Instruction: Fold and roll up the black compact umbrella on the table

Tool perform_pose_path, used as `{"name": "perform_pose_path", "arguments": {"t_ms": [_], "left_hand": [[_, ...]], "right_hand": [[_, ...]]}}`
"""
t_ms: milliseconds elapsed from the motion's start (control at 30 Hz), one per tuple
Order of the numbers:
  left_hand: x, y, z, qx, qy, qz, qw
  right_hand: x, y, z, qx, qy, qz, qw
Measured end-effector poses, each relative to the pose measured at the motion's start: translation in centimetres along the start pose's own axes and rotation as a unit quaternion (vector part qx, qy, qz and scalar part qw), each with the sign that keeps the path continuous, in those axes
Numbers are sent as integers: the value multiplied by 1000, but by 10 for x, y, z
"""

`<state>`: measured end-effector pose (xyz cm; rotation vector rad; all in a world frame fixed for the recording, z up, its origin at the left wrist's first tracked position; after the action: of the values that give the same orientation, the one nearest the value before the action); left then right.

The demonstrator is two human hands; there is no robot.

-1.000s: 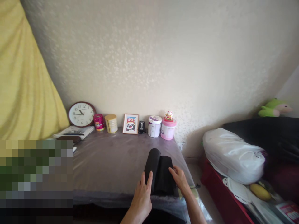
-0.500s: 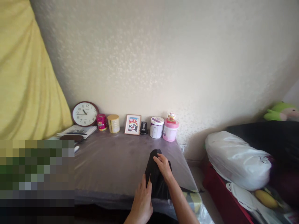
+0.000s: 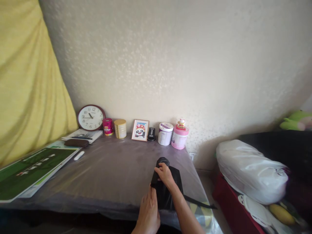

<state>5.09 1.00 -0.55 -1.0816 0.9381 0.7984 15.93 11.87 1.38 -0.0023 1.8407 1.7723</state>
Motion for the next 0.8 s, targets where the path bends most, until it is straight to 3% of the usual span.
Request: {"name": "perform_pose_path", "arguments": {"t_ms": [267, 433, 567, 667, 800], "left_hand": [[6, 13, -8, 8, -26, -52, 998], [-4, 17, -13, 75, -150, -22, 986], [-21, 4, -9, 134, -232, 18, 963], [-22, -1, -3, 164, -238, 21, 957], [-14, 7, 0, 124, -219, 15, 968]], "right_hand": [[4, 12, -8, -36, 82, -27, 996], [3, 18, -12, -90, 94, -78, 988], [1, 24, -15, -152, 74, -135, 976], [0, 26, -18, -167, 73, -148, 972], [1, 24, -18, -155, 89, -140, 974]]}}
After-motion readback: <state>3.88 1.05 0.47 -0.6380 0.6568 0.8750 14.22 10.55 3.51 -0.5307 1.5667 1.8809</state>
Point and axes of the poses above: each hand's wrist, its own z-axis towards the middle knuckle, its own x-axis out of the palm, y = z × x, the point moved 4 cm from there along z, towards the middle knuckle, and after that the axes turned 13 degrees about -y, right-handed, at the moved point
